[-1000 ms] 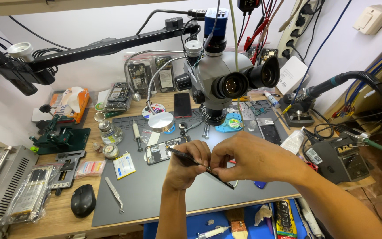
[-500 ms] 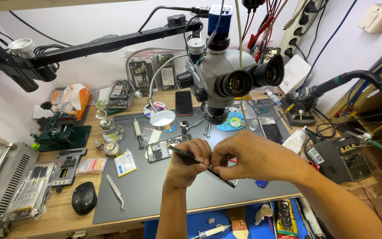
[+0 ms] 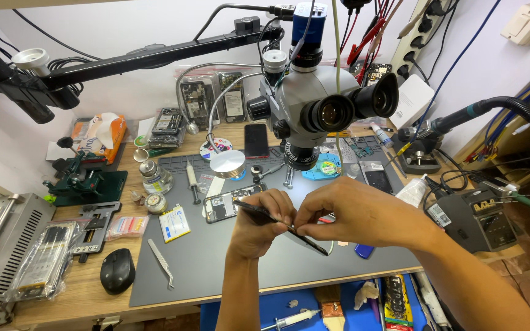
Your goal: The person holds a disassembled smartphone, connects a charging cable, and uses a red-handled tool to pry at the device's edge. They then apply a piece of white tape to the phone's internal battery area and place the phone on the workbench.
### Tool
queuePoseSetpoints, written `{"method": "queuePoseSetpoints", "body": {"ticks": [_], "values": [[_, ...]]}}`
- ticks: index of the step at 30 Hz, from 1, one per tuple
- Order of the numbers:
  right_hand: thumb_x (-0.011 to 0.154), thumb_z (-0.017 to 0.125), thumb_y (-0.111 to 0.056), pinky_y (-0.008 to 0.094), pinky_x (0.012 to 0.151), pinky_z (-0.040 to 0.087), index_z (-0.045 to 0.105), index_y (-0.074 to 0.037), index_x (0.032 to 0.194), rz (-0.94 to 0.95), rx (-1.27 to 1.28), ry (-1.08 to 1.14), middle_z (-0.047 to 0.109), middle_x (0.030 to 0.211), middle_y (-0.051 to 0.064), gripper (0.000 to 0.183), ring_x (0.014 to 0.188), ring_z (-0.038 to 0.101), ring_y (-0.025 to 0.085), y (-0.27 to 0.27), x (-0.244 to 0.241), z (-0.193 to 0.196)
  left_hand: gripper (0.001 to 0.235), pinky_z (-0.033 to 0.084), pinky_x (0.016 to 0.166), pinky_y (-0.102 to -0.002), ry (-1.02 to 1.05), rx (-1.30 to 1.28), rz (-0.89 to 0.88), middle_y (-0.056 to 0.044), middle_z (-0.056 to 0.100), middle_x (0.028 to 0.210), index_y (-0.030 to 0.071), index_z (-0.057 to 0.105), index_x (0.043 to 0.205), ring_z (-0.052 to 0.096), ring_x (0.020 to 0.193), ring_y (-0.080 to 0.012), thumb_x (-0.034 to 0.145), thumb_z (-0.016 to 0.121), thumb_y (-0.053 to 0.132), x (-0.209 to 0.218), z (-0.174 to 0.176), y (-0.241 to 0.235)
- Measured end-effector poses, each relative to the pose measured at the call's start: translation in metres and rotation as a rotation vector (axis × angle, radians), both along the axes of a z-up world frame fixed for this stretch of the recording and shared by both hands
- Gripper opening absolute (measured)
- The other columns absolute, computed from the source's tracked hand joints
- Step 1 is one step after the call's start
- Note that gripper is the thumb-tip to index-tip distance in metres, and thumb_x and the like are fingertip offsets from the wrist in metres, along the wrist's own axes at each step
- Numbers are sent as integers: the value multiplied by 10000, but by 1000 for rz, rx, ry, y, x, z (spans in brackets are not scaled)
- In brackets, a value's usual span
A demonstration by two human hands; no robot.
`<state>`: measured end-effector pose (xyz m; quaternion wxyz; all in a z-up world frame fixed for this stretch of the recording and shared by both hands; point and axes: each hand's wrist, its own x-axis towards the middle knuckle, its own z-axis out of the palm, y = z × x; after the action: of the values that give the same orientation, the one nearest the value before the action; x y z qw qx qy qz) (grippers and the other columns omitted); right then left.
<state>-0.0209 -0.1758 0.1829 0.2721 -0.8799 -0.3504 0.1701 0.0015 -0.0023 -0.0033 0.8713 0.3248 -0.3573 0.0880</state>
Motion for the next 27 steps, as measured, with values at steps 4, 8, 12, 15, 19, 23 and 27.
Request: {"method": "queuePoseSetpoints", "body": {"ticks": [4, 8, 12, 15, 19, 23, 27], "values": [[868, 791, -256, 474, 889, 632, 860, -144, 988, -22, 214, -54, 893, 904, 115, 179, 958, 853, 331, -14, -4, -34, 251, 542, 736, -396, 17, -59, 21, -140, 609, 753, 38, 636, 805, 601, 750, -268, 805, 887, 43, 0, -5, 10], [809, 845, -490, 359, 920, 527, 701, -207, 1216, -121, 133, -234, 789, 1198, -35, 516, 1089, 723, 188, -5, -3, -112, 192, 501, 776, -354, 115, -97, 47, -43, 557, 822, 119, 628, 866, 547, 781, -196, 916, 813, 108, -5, -9, 13], [935, 766, -257, 370, 671, 465, 698, -148, 964, -144, 334, -436, 679, 824, 5, 132, 777, 622, 223, 5, 0, -141, 204, 489, 782, -367, 170, -117, 121, -30, 568, 812, 133, 643, 851, 548, 797, -194, 878, 844, 110, -8, -21, 9], [861, 843, -237, 390, 1081, 527, 744, -167, 972, -115, 388, -584, 775, 817, 0, 164, 899, 783, 200, 0, 11, -160, 286, 470, 946, -554, 64, -78, 157, -132, 562, 865, 72, 596, 886, 603, 886, -322, 861, 868, 154, 0, -48, 14], [869, 837, -221, 404, 1116, 504, 751, -142, 970, -108, 414, -607, 783, 805, 11, 155, 879, 787, 194, -9, 7, -145, 797, 286, 1165, -659, -114, 26, 20, -283, 529, 1201, 39, 563, 1131, 494, 1245, -453, 778, 803, 711, -12, -33, 25], [870, 816, -201, 432, 1172, 443, 775, -160, 991, -68, 324, -649, 802, 830, 2, 135, 890, 782, 188, -18, 10, -143, 1070, 128, 1296, -490, -47, 211, -125, -159, 522, 1512, 135, 691, 1259, 406, 1492, -275, 775, 285, 998, -40, 14, 40], [877, 804, -259, 439, 1184, 423, 740, -182, 936, -37, 209, -812, 754, 801, -32, 116, 891, 744, 165, -22, 17, -156, 1265, 44, 1271, -599, -2, 530, -56, -308, 509, 1504, 10, 736, 1120, 355, 1515, -450, 808, -13, 981, -30, 3, 68]]}}
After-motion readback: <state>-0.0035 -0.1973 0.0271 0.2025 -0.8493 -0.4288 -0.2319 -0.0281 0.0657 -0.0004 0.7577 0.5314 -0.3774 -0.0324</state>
